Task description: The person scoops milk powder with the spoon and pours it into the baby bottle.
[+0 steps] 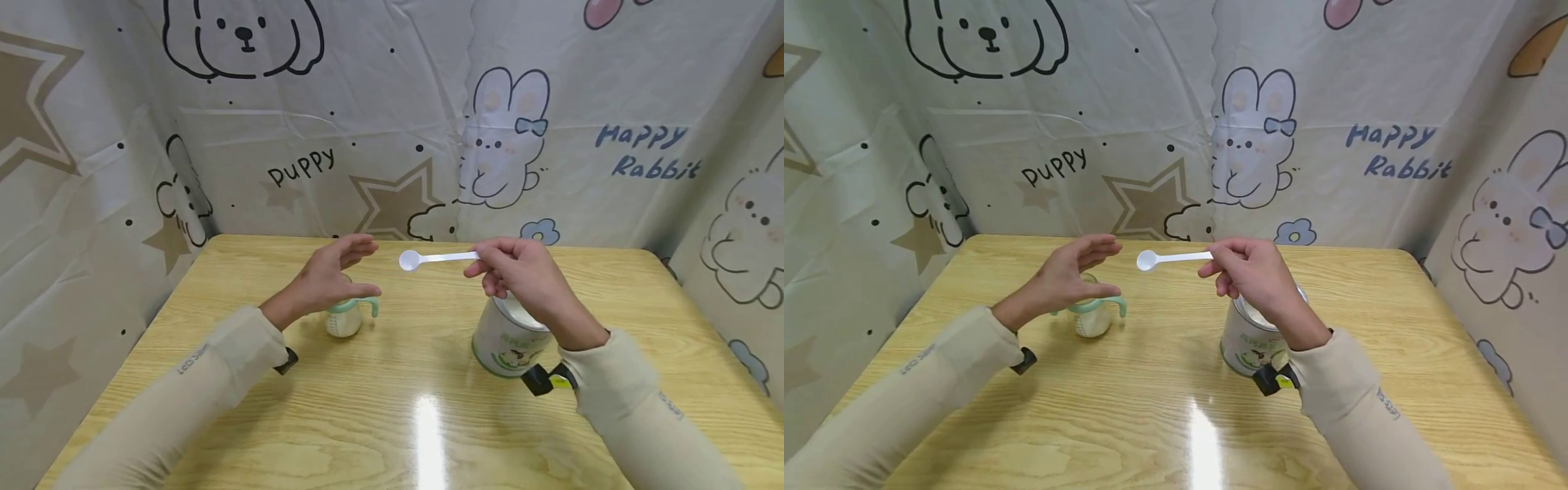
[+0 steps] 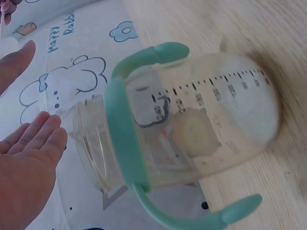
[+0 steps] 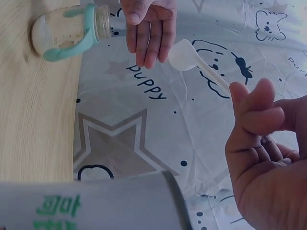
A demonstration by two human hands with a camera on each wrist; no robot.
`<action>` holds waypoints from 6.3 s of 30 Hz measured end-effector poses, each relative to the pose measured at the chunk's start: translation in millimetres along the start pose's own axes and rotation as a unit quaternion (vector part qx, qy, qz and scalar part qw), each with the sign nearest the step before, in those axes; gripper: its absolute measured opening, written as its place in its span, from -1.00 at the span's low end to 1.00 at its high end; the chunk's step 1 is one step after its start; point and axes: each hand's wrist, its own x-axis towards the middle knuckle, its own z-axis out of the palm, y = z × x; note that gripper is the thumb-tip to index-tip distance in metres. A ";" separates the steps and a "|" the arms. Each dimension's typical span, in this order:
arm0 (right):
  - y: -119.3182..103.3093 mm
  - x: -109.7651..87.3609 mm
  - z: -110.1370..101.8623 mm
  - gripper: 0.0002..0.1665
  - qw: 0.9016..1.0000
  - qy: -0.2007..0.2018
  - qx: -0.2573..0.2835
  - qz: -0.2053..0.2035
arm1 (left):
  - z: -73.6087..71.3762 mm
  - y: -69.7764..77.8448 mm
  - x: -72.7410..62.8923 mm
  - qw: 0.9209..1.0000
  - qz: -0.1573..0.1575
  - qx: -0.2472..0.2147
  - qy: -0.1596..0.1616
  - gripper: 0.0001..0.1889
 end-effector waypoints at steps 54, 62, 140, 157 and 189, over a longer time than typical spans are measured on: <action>43.8 -51.0 -102.6 -0.78 0.986 0.060 0.148 -0.048 | 95.6 34.9 33.3 0.994 0.021 -0.054 -0.091 -0.10; 48.5 -51.7 -104.4 -0.77 0.982 0.071 0.167 -0.057 | 112.8 32.4 36.7 0.993 0.034 -0.054 -0.101 -0.08; 31.7 -28.4 -44.9 -0.83 0.916 -0.041 -0.389 -0.091 | 163.7 47.3 55.4 0.994 0.040 -0.015 -0.097 -0.05; 34.8 -31.5 -61.8 -0.70 0.937 -0.027 -0.346 -0.033 | 163.3 47.4 55.5 0.994 0.046 -0.012 -0.094 -0.06; 71.7 -46.3 -114.5 -0.48 0.976 0.089 -0.188 0.068 | 162.4 48.2 55.6 0.994 0.042 -0.006 -0.097 -0.05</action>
